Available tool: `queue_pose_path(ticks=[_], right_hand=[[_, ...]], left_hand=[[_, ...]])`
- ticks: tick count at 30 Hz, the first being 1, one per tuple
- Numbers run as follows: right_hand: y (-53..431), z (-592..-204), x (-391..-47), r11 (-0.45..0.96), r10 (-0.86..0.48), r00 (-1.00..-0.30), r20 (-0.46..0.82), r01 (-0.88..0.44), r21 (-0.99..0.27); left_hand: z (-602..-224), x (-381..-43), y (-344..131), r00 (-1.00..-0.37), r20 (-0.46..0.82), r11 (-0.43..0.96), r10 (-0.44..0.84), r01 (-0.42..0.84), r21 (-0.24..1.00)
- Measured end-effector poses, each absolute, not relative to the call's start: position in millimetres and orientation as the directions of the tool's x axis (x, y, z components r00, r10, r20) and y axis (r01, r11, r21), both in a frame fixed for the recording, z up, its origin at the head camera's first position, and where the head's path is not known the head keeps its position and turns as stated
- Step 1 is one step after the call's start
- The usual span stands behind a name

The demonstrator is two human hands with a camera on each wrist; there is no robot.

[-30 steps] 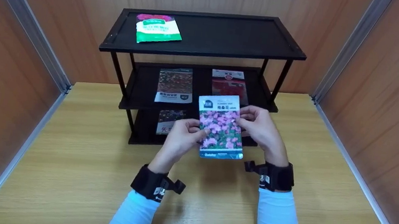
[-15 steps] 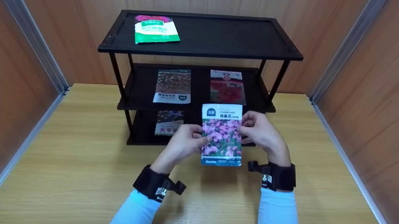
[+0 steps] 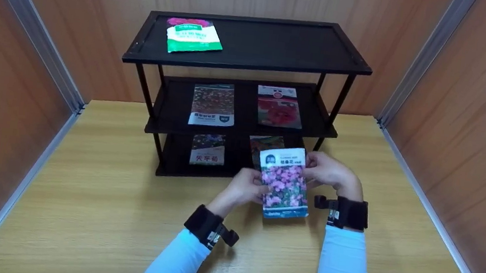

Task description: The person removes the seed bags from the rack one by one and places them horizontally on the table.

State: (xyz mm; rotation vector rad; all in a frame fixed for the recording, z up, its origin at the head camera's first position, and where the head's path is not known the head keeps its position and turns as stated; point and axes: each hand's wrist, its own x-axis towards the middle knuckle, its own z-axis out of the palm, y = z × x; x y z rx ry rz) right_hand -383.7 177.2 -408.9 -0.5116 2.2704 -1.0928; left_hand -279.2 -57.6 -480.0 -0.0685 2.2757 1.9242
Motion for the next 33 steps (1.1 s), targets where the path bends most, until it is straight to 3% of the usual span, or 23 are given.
queue_pose_path(ticks=[14, 22, 33], right_hand=[[213, -443, -408, 0.673, -0.483, -0.776, -0.406, -0.032, -0.739], [238, -446, -412, 0.702, -0.412, -0.8, -0.437, 0.027, -0.712], [265, -456, -414, 0.747, -0.313, -0.831, -0.46, 0.084, -0.659]], left_hand=[[-519, -285, -20, -0.983, -0.177, 0.002, 0.056, -0.177, 0.984], [-519, -286, -1, -0.968, -0.2, -0.141, 0.153, -0.222, 0.965], [-519, -289, 30, -0.956, -0.218, -0.104, 0.195, -0.241, 0.965]])
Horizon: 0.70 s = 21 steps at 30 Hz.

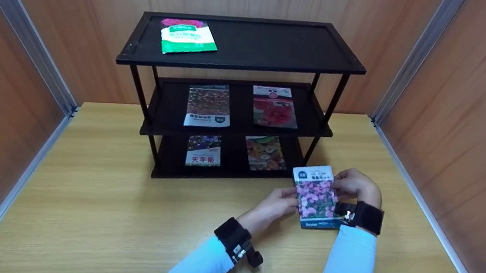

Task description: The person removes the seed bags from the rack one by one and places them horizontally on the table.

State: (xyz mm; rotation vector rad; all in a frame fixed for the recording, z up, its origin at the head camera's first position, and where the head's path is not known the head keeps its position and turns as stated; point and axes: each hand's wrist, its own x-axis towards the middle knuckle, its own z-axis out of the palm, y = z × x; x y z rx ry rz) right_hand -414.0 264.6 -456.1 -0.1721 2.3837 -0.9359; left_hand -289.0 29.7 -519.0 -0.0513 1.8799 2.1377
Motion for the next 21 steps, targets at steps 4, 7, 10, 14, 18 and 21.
queue_pose_path(ticks=[4, 7, 10, 14, 18, 21], right_hand=[[271, -458, -414, 0.744, -0.285, -0.824, -0.49, 0.131, -0.655], [273, -459, -414, 0.752, -0.268, -0.826, -0.496, 0.142, -0.643], [273, -461, -416, 0.769, -0.262, -0.83, -0.493, 0.129, -0.626], [274, -466, -419, 0.782, -0.252, -0.832, -0.494, 0.126, -0.611], [274, -469, -421, 0.782, -0.232, -0.828, -0.511, 0.153, -0.604], [276, -470, -421, 0.785, -0.224, -0.821, -0.525, 0.168, -0.597]], left_hand=[[-522, -290, 33, -0.953, -0.22, -0.12, 0.206, -0.248, 0.961], [-524, -290, 34, -0.952, -0.221, -0.135, 0.213, -0.253, 0.958], [-525, -290, 35, -0.947, -0.224, -0.139, 0.231, -0.26, 0.956], [-524, -289, 35, -0.939, -0.229, -0.132, 0.257, -0.269, 0.954], [-522, -288, 36, -0.934, -0.246, -0.12, 0.26, -0.284, 0.951], [-521, -288, 37, -0.93, -0.26, -0.112, 0.26, -0.296, 0.948]])
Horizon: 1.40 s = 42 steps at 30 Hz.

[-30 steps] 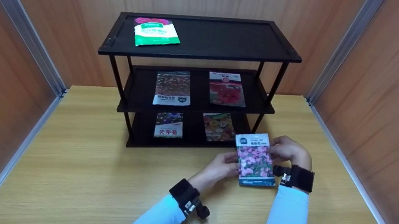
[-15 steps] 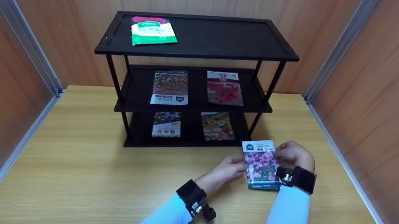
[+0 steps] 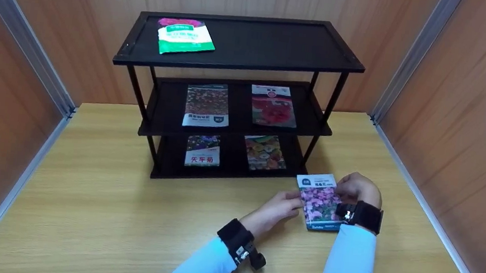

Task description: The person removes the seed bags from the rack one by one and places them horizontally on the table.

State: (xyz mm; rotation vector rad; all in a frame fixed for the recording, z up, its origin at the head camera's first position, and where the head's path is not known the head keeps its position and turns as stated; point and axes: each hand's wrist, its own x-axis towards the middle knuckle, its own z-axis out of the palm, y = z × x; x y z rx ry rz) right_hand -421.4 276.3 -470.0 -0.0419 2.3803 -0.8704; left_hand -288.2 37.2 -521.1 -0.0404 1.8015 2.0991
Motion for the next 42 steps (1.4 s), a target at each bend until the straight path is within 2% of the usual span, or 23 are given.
queue_pose_path(ticks=[20, 30, 37, 42], right_hand=[[276, -474, -421, 0.76, -0.235, -0.822, -0.519, 0.178, -0.625], [275, -475, -422, 0.796, -0.178, -0.824, -0.537, 0.201, -0.572], [277, -471, -419, 0.772, -0.173, -0.834, -0.525, 0.216, -0.598], [272, -464, -415, 0.745, -0.167, -0.844, -0.51, 0.231, -0.626]], left_hand=[[-523, -285, 39, -0.928, -0.268, -0.099, 0.26, -0.302, 0.948], [-524, -285, 39, -0.927, -0.273, -0.094, 0.258, -0.306, 0.947], [-523, -287, 38, -0.933, -0.274, -0.085, 0.231, -0.3, 0.95], [-520, -288, 31, -0.956, -0.25, -0.004, 0.153, -0.254, 0.967]])
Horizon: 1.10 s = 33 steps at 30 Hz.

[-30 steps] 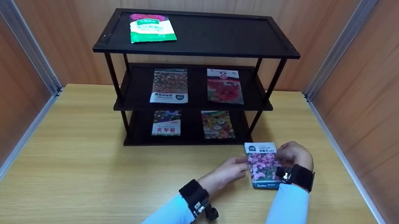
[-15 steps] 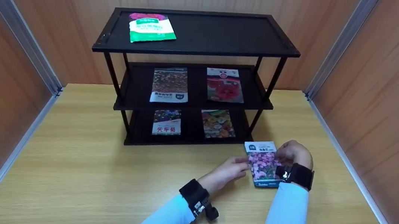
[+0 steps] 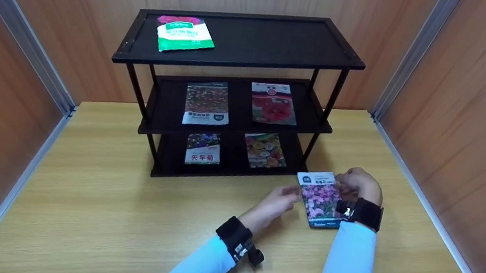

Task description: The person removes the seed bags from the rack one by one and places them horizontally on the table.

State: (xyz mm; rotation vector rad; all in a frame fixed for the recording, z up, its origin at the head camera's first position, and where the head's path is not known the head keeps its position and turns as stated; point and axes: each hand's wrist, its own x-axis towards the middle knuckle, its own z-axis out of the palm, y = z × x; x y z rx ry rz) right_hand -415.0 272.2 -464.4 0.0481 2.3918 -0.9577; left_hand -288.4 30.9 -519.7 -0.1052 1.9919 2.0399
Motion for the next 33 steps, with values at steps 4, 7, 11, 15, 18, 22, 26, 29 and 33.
queue_pose_path(ticks=[4, 7, 11, 15, 18, 22, 26, 29, 33], right_hand=[[260, -450, -411, 0.794, -0.235, -0.848, -0.476, 0.115, -0.597], [245, -435, -404, 0.831, -0.311, -0.824, -0.473, 0.005, -0.556], [221, -417, -391, 0.853, -0.391, -0.783, -0.484, -0.111, -0.51], [199, -403, -378, 0.843, -0.467, -0.757, -0.456, -0.227, -0.487], [185, -393, -368, 0.817, -0.525, -0.745, -0.411, -0.306, -0.489], [170, -383, -354, 0.775, -0.584, -0.739, -0.335, -0.386, -0.5], [156, -374, -337, 0.72, -0.647, -0.713, -0.27, -0.453, -0.526], [145, -367, -323, 0.676, -0.693, -0.678, -0.245, -0.492, -0.548], [133, -360, -311, 0.628, -0.738, -0.637, -0.222, -0.528, -0.572]], left_hand=[[-507, -290, 10, -0.975, -0.162, 0.155, 0.153, -0.138, 0.978], [-490, -286, -15, -0.959, -0.165, 0.291, 0.229, -0.094, 0.952], [-463, -277, -50, -0.94, -0.214, 0.478, 0.265, -0.064, 0.876], [-439, -266, -80, -0.958, -0.195, 0.609, 0.208, -0.029, 0.793], [-427, -256, -99, -0.962, -0.205, 0.646, 0.18, -0.042, 0.762], [-413, -242, -121, -0.959, -0.233, 0.703, 0.163, -0.053, 0.709], [-400, -227, -135, -0.961, -0.246, 0.779, 0.128, -0.056, 0.625], [-390, -215, -141, -0.971, -0.214, 0.811, 0.106, -0.04, 0.584], [-375, -202, -145, -0.984, -0.144, 0.816, 0.105, 0.002, 0.578]])
